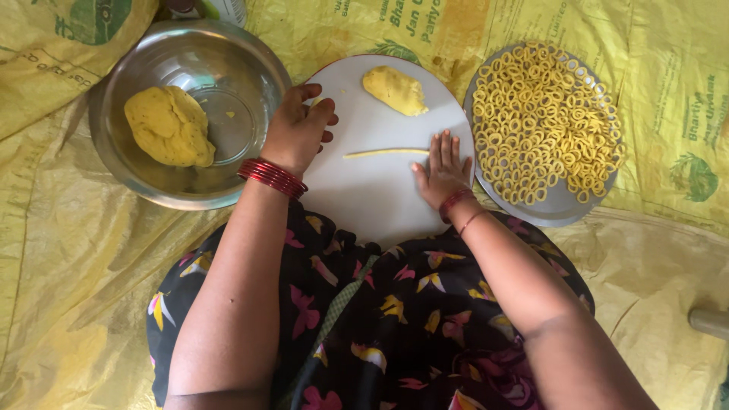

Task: The person rolls small pieces of yellow dough into thin ropes on a white board, then joins the ends to form rings and places them on a metal tray. The process is repeated continuously with dough from a nearby bowl.

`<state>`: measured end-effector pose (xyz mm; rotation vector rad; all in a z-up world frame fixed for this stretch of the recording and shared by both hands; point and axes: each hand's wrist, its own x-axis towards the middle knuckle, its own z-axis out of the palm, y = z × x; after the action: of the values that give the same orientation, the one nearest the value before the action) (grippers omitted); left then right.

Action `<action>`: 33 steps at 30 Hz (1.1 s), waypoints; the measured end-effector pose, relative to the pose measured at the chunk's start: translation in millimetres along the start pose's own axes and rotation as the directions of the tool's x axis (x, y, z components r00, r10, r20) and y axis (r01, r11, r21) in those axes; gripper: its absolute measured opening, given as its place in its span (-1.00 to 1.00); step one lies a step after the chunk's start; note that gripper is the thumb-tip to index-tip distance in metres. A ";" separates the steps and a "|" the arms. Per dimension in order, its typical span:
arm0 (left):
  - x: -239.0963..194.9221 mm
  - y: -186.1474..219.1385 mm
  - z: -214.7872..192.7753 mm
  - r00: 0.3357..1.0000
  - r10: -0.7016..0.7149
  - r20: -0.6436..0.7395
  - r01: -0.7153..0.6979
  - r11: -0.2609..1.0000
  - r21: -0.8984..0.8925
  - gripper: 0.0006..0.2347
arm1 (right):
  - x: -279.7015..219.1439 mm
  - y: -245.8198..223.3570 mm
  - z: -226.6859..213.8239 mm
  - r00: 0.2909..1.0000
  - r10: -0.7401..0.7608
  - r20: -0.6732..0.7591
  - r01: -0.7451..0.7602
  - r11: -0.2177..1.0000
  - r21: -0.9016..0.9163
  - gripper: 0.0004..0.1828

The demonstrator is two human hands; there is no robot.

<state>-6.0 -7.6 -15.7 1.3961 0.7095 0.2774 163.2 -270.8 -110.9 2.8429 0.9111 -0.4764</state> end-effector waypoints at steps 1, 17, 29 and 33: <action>-0.1 -1.1 -0.7 1.000 -0.001 -0.004 0.001 1.000 0.002 -0.56 | -5.8 -0.7 -2.3 1.000 -0.007 0.020 0.008 0.999 -0.039 -0.06; -1.2 -1.6 -0.5 1.000 0.000 0.009 0.000 1.000 0.020 -0.55 | -42.0 4.3 14.7 0.965 -0.041 0.258 0.036 0.999 0.023 0.00; 1.6 -4.7 -2.5 1.000 -0.006 -0.006 0.006 1.000 0.009 -0.55 | -29.2 4.4 -9.0 0.949 0.005 0.316 0.025 0.995 -0.092 0.02; 1.8 -5.4 2.0 1.000 -0.002 0.012 0.002 1.000 0.011 -0.55 | -49.7 3.7 -3.3 0.933 0.024 0.360 -0.002 0.998 -0.061 0.00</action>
<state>-4.6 -9.1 -21.4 1.4067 0.7041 0.2637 127.9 -300.2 -91.2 2.5787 0.8176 -0.9156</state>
